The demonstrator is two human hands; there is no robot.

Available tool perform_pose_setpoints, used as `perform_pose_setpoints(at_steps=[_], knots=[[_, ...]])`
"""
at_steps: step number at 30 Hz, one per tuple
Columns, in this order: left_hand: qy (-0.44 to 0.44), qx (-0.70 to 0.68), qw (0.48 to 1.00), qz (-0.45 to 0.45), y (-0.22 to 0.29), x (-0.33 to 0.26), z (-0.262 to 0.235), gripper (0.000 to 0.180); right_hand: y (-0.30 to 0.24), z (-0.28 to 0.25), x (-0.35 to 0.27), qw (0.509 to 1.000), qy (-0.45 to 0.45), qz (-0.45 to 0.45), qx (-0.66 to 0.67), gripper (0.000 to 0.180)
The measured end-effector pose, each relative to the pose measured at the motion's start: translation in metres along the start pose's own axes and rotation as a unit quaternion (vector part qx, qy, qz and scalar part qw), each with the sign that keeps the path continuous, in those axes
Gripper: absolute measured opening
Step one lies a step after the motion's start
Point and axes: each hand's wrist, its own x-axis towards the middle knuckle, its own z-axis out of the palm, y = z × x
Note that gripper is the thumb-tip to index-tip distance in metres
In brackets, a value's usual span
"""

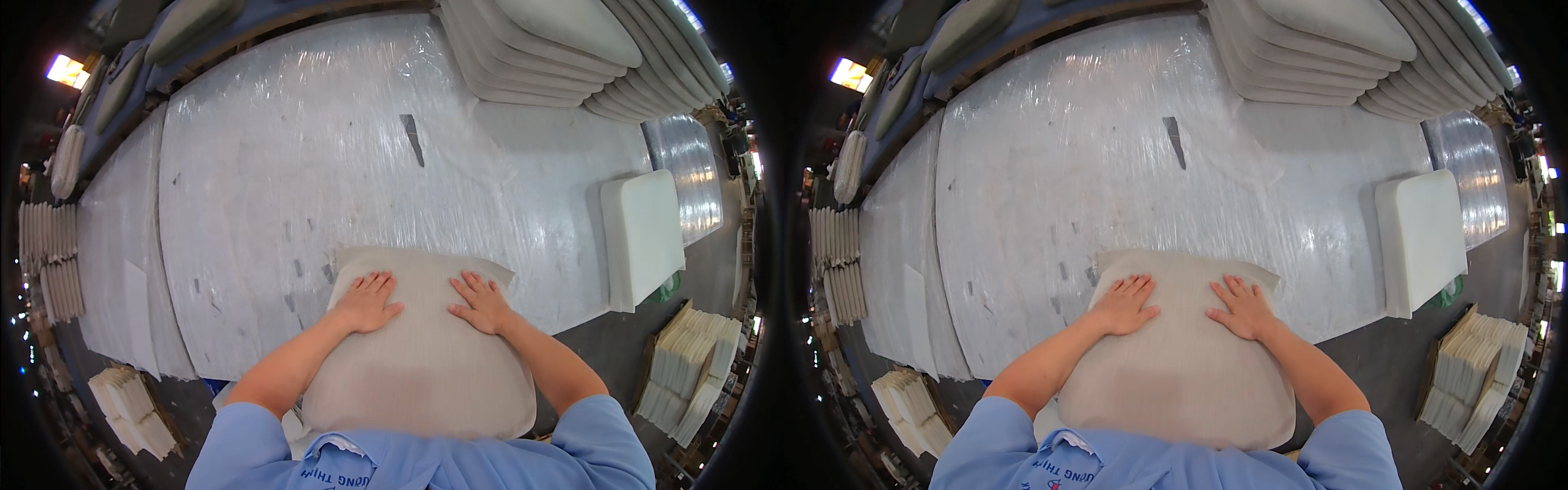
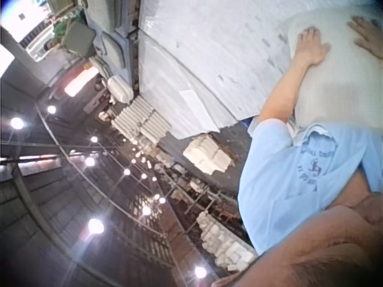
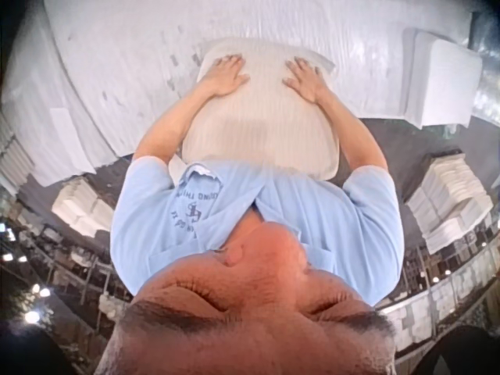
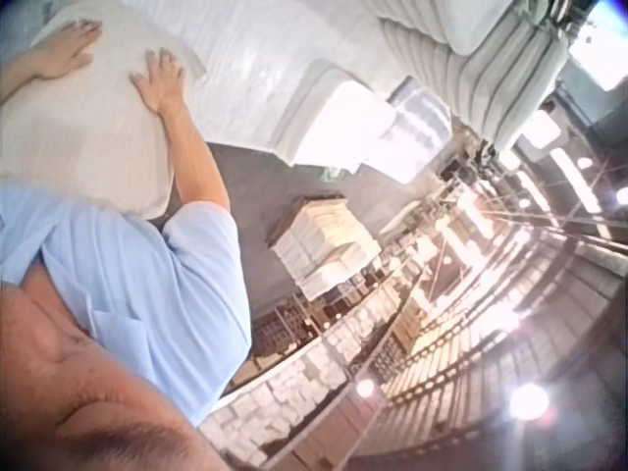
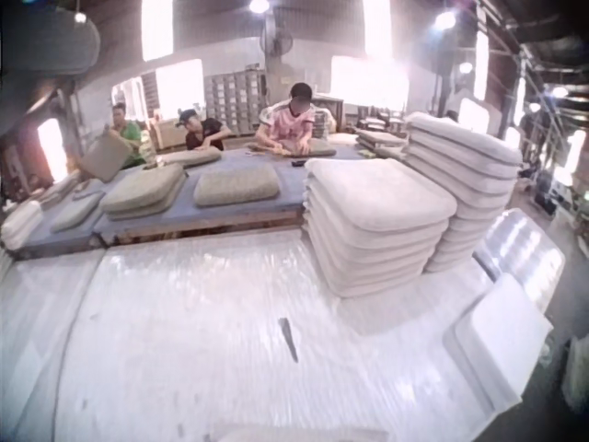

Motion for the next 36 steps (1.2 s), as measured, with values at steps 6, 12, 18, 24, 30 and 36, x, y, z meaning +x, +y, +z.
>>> perform_pose_setpoints(at_steps=[6, 12, 18, 24, 30, 36], knots=[[0.062, -0.003, 0.998, -0.016, -0.009, 0.026, 0.010, 0.072, 0.020, 0.015, 0.024, 0.963, 0.262, 0.037, 0.057, 0.067], [0.194, 0.012, 0.981, -0.014, -0.017, 0.056, 0.013, 0.071, 0.017, 0.004, 0.048, 0.953, 0.259, 0.158, -0.004, 0.033], [0.291, 0.018, 0.956, 0.037, -0.012, 0.070, 0.006, 0.055, 0.028, 0.004, 0.049, 0.901, 0.434, -0.009, 0.016, 0.012], [0.361, 0.038, 0.926, 0.102, -0.018, 0.086, 0.008, 0.017, 0.015, -0.022, 0.038, 0.952, 0.297, 0.064, 0.029, 0.008], [0.373, 0.019, 0.923, 0.093, -0.018, 0.099, 0.008, 0.005, 0.026, -0.034, 0.067, 0.957, 0.080, 0.195, 0.200, 0.018], [0.366, 0.011, 0.926, 0.087, -0.028, 0.118, 0.011, 0.005, -0.005, -0.003, 0.092, 0.732, 0.277, 0.298, 0.546, 0.022]])
